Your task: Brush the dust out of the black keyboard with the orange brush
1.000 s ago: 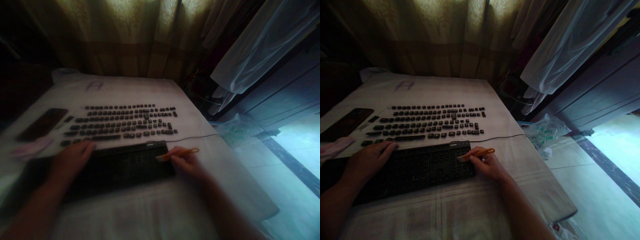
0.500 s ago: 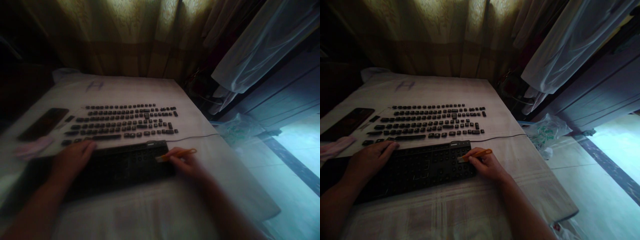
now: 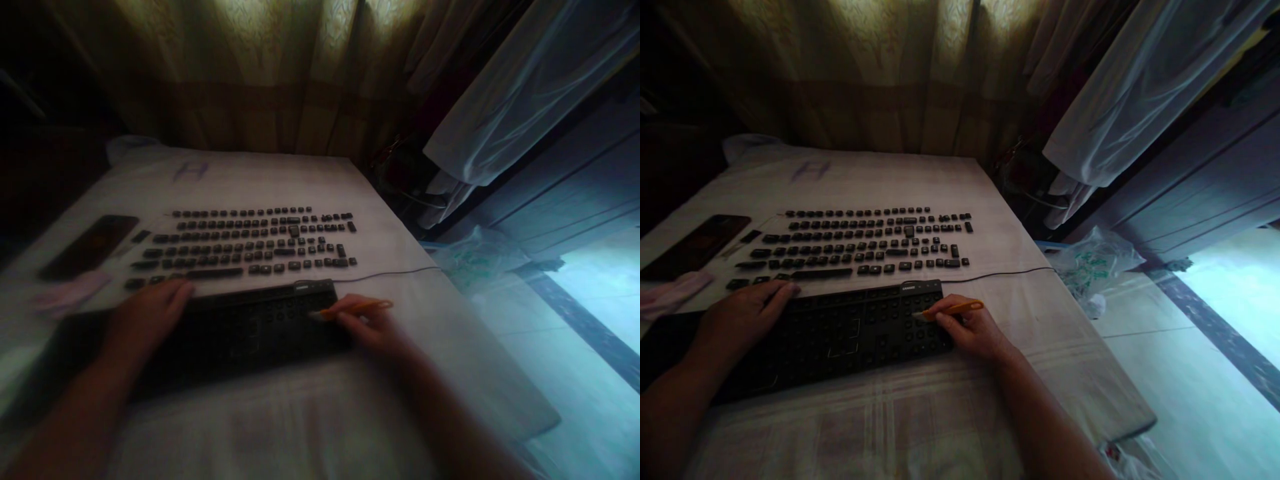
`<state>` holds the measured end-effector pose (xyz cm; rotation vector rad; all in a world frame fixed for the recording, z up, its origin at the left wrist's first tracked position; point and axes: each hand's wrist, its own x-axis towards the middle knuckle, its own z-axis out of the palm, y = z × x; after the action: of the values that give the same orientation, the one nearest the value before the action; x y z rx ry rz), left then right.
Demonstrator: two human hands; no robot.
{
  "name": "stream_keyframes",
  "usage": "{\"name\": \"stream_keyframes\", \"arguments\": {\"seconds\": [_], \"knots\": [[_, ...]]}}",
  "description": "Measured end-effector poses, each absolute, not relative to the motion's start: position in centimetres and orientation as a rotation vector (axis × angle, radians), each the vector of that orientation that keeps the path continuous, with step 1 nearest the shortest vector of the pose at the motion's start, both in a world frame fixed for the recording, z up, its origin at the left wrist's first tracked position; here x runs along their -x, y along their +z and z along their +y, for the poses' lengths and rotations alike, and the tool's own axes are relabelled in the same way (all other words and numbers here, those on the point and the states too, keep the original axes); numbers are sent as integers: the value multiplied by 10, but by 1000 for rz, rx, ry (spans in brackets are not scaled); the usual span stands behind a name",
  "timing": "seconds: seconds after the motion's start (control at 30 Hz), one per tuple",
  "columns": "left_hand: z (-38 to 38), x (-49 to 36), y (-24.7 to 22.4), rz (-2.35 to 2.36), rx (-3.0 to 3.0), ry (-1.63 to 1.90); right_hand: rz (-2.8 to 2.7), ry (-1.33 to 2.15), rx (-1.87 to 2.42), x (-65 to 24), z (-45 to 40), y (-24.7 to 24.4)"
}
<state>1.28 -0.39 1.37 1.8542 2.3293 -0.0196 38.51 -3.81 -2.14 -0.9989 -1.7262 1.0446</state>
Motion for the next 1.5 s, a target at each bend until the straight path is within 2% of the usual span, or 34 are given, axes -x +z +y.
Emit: {"name": "stream_keyframes", "arguments": {"seconds": [0.5, 0.73, 0.97, 1.5], "knots": [[-4, -11, 12, 2330, -1882, -78, -1682, 1126, 1068, -385, -40, -21], [-4, -12, 14, 2323, -1882, -39, -1478, 1192, 979, -392, -35, -19], [-3, -8, 9, 2312, -1893, -22, -1656, 1165, 1076, -385, -40, -21], [-4, -10, 11, 2330, -1888, -49, -1598, 1233, 1032, -384, -40, -20]]}}
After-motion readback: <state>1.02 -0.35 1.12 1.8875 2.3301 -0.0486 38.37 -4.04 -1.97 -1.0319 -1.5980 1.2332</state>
